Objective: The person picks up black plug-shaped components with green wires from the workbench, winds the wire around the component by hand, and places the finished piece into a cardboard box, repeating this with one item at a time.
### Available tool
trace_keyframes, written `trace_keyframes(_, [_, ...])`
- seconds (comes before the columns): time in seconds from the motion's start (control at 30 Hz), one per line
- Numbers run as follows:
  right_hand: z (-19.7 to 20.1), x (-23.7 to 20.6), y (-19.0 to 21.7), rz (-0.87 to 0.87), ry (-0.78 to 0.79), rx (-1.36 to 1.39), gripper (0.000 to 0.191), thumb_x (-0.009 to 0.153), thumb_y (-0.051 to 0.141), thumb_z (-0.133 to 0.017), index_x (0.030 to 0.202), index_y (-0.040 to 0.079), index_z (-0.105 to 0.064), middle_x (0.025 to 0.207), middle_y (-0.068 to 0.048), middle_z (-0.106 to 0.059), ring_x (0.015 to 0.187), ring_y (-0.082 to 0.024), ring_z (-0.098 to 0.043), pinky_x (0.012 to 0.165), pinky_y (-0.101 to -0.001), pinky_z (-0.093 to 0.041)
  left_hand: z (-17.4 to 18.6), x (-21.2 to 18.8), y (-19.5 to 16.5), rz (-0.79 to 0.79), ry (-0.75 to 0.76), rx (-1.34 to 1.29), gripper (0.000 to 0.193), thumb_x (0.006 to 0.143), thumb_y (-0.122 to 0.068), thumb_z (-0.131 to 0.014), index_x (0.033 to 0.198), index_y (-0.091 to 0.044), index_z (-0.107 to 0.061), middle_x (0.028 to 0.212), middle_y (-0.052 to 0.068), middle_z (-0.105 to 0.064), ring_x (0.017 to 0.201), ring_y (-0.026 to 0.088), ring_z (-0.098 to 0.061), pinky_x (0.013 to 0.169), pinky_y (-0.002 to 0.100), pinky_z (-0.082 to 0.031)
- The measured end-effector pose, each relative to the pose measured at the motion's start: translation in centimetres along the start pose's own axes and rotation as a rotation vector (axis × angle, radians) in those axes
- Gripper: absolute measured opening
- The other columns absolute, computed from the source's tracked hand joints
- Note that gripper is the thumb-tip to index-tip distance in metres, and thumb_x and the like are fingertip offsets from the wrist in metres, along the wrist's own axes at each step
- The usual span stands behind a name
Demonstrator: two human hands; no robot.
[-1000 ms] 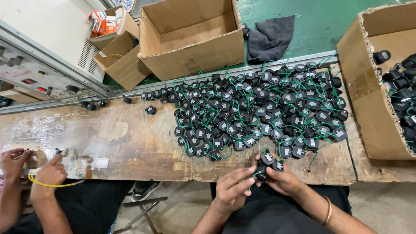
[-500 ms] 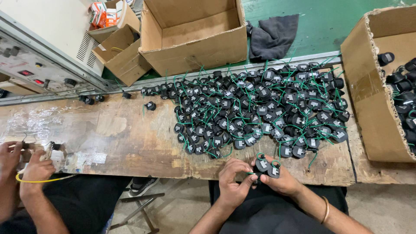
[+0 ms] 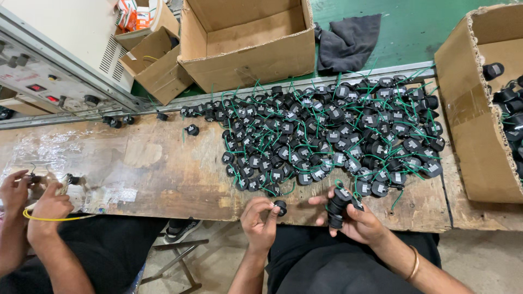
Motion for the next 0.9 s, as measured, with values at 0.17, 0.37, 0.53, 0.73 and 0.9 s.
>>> trace_keyframes(0.17, [0.3, -0.1, 0.0, -0.023, 0.009, 0.064, 0.054, 0.100, 0.032, -0.070, 0.137, 0.008, -0.039, 0.155, -0.032, -0.039, 0.115, -0.039, -0.066, 0.074, -0.0387, -0.061, -1.1, -0.5, 0.7, -0.106, 0.068, 0.180, 0.019, 0.081, 0.002, -0.081, 0.087, -0.003, -0.064, 0.088, 0.008, -0.067, 0.077, 0.025, -0.065, 0.069, 0.034, -0.053])
trace_keyframes(0.37, [0.4, -0.2, 0.3, 0.000, 0.039, 0.141, 0.054, 0.101, 0.033, -0.070, 0.138, 0.010, -0.039, 0.158, -0.031, -0.036, 0.115, -0.039, -0.065, 0.073, -0.0378, -0.060, -1.3, -0.4, 0.8, -0.060, 0.054, 0.219, 0.019, 0.081, -0.001, -0.083, 0.089, -0.003, -0.066, 0.090, 0.009, -0.068, 0.076, 0.026, -0.066, 0.067, 0.035, -0.053])
trace_keyframes(0.53, [0.6, -0.3, 0.4, 0.017, 0.029, 0.181, 0.055, 0.101, 0.035, -0.070, 0.139, 0.010, -0.040, 0.158, -0.031, -0.036, 0.116, -0.039, -0.064, 0.073, -0.0369, -0.059, -1.8, -0.1, -0.5, -0.184, 0.073, 0.363, 0.020, 0.082, -0.004, -0.080, 0.100, -0.004, -0.070, 0.098, 0.009, -0.069, 0.083, 0.030, -0.067, 0.072, 0.039, -0.054])
trace_keyframes(0.73, [0.8, -0.4, 0.4, 0.031, 0.034, 0.215, 0.054, 0.102, 0.034, -0.070, 0.140, 0.009, -0.041, 0.158, -0.029, -0.036, 0.117, -0.038, -0.063, 0.076, -0.0378, -0.059, -2.2, -0.1, -0.7, -0.183, 0.113, 0.434, 0.017, 0.083, -0.007, -0.080, 0.099, -0.008, -0.074, 0.095, 0.007, -0.068, 0.082, 0.029, -0.066, 0.071, 0.040, -0.054])
trace_keyframes(0.9, [1.1, -0.5, 0.4, 0.049, 0.027, 0.227, 0.053, 0.102, 0.032, -0.070, 0.140, 0.009, -0.041, 0.156, -0.029, -0.039, 0.118, -0.039, -0.062, 0.081, -0.0401, -0.058, -2.0, -0.4, -0.1, -0.198, 0.114, 0.344, 0.016, 0.084, -0.005, -0.080, 0.097, -0.008, -0.072, 0.094, 0.005, -0.069, 0.084, 0.026, -0.067, 0.073, 0.038, -0.054])
Point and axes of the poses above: each hand's wrist, its own x-axis towards the middle knuckle, its own z-axis out of the back of the hand, y = z × x, the point moved 4 cm from there along x, towards the middle knuckle
